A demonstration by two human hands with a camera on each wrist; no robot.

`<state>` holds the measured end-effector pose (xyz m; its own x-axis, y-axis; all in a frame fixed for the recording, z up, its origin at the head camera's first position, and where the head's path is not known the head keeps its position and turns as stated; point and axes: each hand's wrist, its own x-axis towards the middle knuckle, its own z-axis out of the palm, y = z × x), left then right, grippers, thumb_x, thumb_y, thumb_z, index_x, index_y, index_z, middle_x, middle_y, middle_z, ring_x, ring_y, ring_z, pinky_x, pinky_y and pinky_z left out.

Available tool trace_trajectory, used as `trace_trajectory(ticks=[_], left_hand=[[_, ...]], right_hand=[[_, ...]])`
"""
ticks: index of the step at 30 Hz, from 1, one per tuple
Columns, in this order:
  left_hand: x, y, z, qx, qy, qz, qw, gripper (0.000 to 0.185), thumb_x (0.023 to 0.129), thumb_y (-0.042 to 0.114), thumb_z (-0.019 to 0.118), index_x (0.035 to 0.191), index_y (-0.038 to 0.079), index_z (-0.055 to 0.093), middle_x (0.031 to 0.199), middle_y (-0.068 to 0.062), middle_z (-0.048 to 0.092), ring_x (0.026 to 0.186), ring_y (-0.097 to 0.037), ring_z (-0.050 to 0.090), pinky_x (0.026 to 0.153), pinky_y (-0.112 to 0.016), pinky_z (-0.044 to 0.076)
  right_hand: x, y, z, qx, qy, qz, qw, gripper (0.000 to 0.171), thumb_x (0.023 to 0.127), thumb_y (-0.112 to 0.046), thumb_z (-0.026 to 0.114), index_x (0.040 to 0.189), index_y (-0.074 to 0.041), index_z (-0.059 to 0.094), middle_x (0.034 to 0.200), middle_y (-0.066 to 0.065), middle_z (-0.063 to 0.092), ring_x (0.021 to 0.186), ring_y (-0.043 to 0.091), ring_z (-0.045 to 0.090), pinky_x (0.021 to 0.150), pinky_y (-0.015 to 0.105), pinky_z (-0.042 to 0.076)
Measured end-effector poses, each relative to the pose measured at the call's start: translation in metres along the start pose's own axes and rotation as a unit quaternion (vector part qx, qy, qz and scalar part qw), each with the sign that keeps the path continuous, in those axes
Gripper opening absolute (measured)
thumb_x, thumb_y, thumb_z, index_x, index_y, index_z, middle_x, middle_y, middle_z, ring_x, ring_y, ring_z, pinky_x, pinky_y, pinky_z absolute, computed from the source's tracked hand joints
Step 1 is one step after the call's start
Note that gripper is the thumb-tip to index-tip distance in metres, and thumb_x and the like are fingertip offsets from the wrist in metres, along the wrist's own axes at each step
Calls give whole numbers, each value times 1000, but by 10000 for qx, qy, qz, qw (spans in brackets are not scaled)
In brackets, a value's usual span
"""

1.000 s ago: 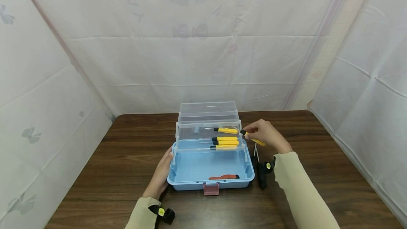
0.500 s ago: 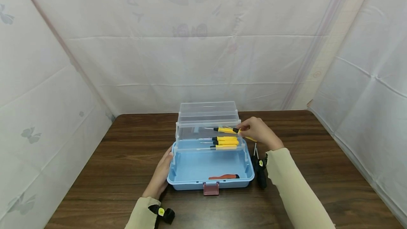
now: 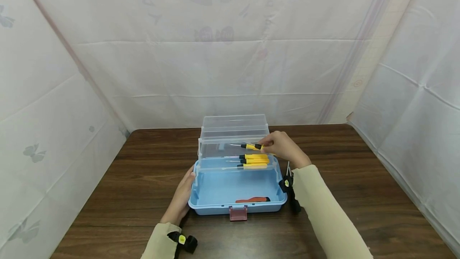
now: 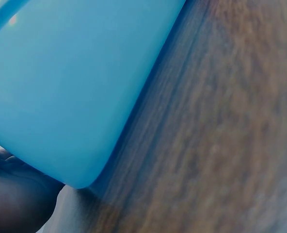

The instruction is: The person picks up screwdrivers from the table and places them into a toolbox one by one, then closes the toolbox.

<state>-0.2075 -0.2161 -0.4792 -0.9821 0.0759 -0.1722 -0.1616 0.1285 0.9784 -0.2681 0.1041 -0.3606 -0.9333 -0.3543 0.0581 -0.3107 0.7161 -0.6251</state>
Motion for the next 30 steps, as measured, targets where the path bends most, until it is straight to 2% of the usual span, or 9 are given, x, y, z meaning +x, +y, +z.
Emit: trace_trajectory(ticks=[2,14,20,30], left_hand=[[0,0,0,1,2,-3,10000,53,106,37,21,156,20,12,162,-13,10,148,-39,12,115,-59,16],[0,-1,0,-39,-26,44,10000,53,106,38,21,156,20,13,162,-13,10,148,-39,12,115,-59,16],[0,-1,0,-35,-26,27,10000,53,106,37,21,156,20,13,162,-13,10,148,-39,12,115,-59,16],[1,-3,0,-84,-41,56,9999,57,105,42,23,156,17,12,162,-14,10,148,-39,10,116,-58,15]], right_hand=[[2,-1,2,27,10,-33,10000,23,85,-6,69,109,-4,73,94,10,72,66,16,48,57,24,42],[5,-8,10,88,84,-179,9998,24,86,-7,70,110,-6,73,100,10,72,76,18,55,72,31,54],[9,-10,14,185,66,-173,9997,25,88,-8,68,112,-8,72,109,10,71,82,17,61,79,35,56],[13,-12,18,118,97,-267,9995,24,88,-7,68,112,-6,72,106,10,71,85,18,62,78,35,56]])
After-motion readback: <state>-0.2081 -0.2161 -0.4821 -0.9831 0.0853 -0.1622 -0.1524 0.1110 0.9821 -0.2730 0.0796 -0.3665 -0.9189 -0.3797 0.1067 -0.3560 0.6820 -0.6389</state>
